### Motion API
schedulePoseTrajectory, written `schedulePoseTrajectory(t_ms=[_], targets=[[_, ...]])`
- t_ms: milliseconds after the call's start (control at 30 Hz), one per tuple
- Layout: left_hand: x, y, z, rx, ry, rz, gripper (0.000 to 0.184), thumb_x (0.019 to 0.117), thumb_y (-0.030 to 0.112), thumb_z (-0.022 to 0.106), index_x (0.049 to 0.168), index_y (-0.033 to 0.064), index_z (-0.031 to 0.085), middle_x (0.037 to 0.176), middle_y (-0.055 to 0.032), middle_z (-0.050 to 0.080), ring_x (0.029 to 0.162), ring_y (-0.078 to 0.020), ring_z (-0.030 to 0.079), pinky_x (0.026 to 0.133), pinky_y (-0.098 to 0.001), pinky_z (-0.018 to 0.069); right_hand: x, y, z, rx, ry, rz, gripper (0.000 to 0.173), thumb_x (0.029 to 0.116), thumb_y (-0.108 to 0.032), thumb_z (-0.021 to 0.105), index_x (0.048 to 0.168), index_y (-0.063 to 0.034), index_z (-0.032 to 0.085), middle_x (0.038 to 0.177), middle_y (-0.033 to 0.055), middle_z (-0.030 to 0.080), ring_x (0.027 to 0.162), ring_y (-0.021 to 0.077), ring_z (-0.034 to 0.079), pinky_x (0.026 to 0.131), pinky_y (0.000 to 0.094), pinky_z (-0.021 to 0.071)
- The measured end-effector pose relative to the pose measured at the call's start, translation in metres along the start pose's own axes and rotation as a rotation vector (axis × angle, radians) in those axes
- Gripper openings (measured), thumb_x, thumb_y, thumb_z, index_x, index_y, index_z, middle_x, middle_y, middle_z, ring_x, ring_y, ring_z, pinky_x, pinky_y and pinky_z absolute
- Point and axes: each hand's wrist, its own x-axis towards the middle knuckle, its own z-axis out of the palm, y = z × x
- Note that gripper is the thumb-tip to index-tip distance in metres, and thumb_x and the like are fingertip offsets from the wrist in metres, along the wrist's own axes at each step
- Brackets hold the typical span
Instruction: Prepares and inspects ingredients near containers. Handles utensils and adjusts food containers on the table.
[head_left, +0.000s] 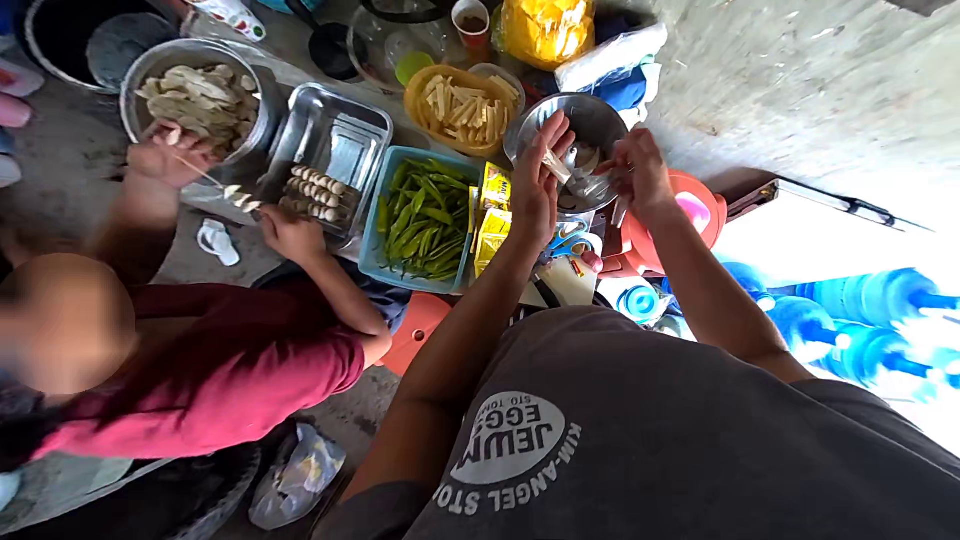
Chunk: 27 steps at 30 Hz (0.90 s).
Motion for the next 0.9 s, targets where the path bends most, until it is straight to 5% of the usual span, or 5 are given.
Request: schedulePoseTrajectory(t_ms=[200, 333, 500, 733, 900], targets=[[0.004, -0.005, 0.023, -0.095, 0.000, 0.028, 0.049, 0.1129, 0.021, 0.022, 0.148, -0.0069, 0.043, 0.147, -0.0166, 0.054, 0.135, -0.0157, 0.053, 0.114, -0.0291, 0.0402, -0.035, 0.014, 0.018, 0.363, -0.243, 0.094, 0.031, 0.1098, -0.017, 0.037, 0.134, -0.0082, 0.055, 0.081, -0.0072, 0.056, 0.050, -0.0024, 0.041, 0.044, 0.0116, 0.0365], [0.002, -0.009, 0.029, -0.104, -0.037, 0.019, 0.050, 0.1133, 0.023, 0.023, 0.148, -0.0082, 0.042, 0.151, -0.0175, 0.051, 0.139, -0.0170, 0.049, 0.116, -0.0297, 0.0375, -0.044, 0.020, 0.015, 0.590, -0.259, 0.111, 0.021, 0.1085, -0.012, 0.039, 0.099, -0.0139, 0.058, 0.070, -0.0072, 0.056, 0.045, -0.0033, 0.040, 0.041, 0.0104, 0.0349], [0.001, -0.010, 0.032, -0.127, -0.020, 0.006, 0.047, 0.1132, 0.021, 0.026, 0.148, -0.0059, 0.043, 0.149, -0.0158, 0.052, 0.136, -0.0160, 0.052, 0.114, -0.0289, 0.0400, -0.044, 0.015, 0.004, 0.597, -0.175, 0.066, 0.024, 0.1094, -0.014, 0.039, 0.096, -0.0154, 0.059, 0.061, -0.0096, 0.053, 0.044, -0.0026, 0.043, 0.043, 0.0117, 0.0392], [-0.002, -0.017, -0.002, -0.028, 0.182, -0.053, 0.051, 0.1136, 0.030, 0.027, 0.155, 0.0026, 0.036, 0.150, -0.0140, 0.053, 0.132, -0.0183, 0.056, 0.111, -0.0341, 0.0443, -0.008, -0.014, -0.032, -0.400, 0.107, -0.265, 0.014, 0.1054, -0.010, 0.052, 0.112, 0.0015, 0.053, 0.100, 0.0054, 0.069, 0.055, 0.0045, 0.059, 0.052, 0.0234, 0.0542], [-0.025, -0.030, -0.037, 0.044, 0.275, -0.117, 0.052, 0.1133, 0.035, 0.029, 0.155, 0.0060, 0.039, 0.147, -0.0136, 0.056, 0.131, -0.0191, 0.057, 0.110, -0.0353, 0.0449, 0.033, -0.010, -0.023, -1.147, -0.140, -0.037, 0.034, 0.1088, -0.017, 0.046, 0.131, 0.0066, 0.053, 0.114, 0.0313, 0.066, 0.105, 0.0474, 0.067, 0.092, 0.0630, 0.0505]])
